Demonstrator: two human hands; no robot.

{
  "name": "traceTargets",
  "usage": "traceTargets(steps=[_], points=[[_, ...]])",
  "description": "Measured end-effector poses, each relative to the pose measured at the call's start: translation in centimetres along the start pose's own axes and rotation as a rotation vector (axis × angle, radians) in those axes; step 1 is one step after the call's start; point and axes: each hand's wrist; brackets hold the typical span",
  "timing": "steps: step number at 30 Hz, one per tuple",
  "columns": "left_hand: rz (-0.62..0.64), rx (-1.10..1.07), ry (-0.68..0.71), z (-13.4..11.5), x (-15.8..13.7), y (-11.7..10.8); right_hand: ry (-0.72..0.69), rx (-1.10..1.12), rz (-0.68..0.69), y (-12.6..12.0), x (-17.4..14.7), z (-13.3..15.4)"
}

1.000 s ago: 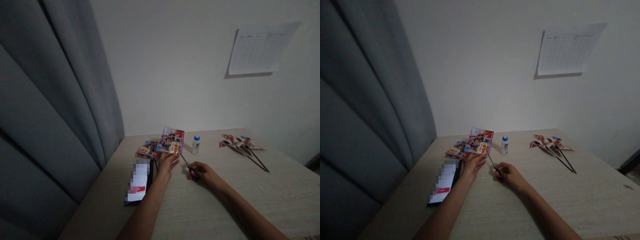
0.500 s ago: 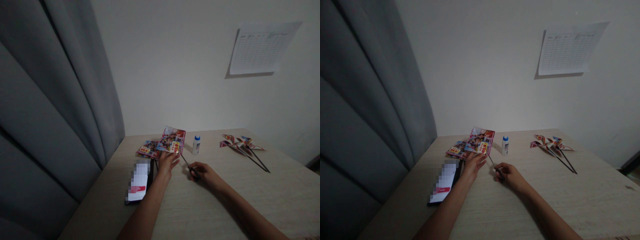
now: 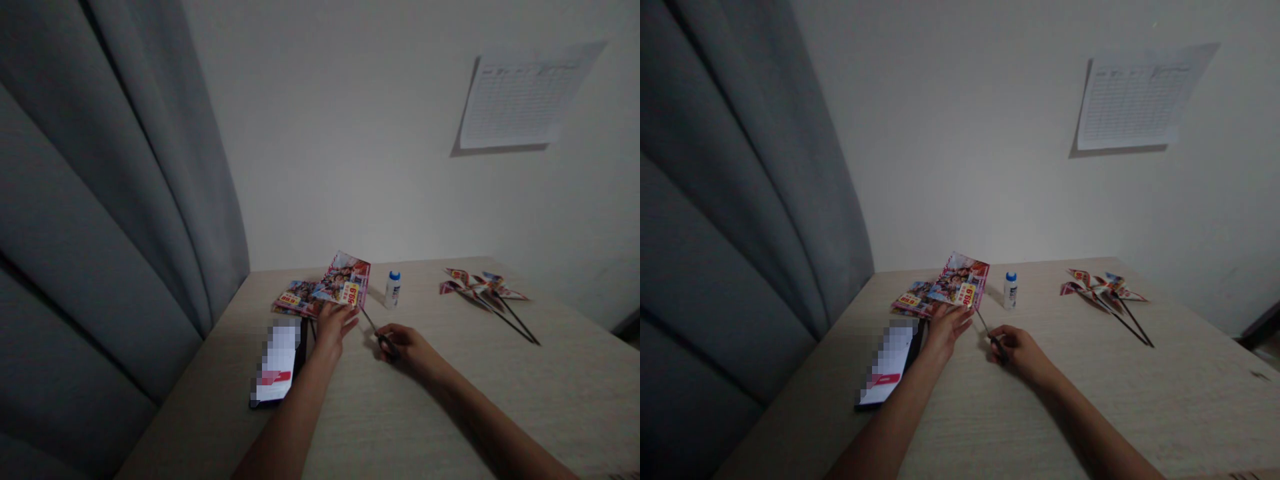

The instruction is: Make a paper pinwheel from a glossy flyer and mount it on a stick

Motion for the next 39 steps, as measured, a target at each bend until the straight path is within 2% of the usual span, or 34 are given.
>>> traceTargets(steps=[21, 39], points=[[0.055, 0.005, -0.054, -0.4, -0.2, 0.3, -0.027, 0.037, 0.012, 0.1, 0.3, -0.1], [0.051, -0.002, -0.067, -0.4, -0.1, 0.3, -0.028, 0.026, 0.003, 0.5, -0.1, 1.1]])
Point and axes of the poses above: each hand's wrist, its own x-axis towards the middle knuckle, its own y-axis out of the palm, z = x × y, and after that the axes turned 5 degrees about z, right-handed
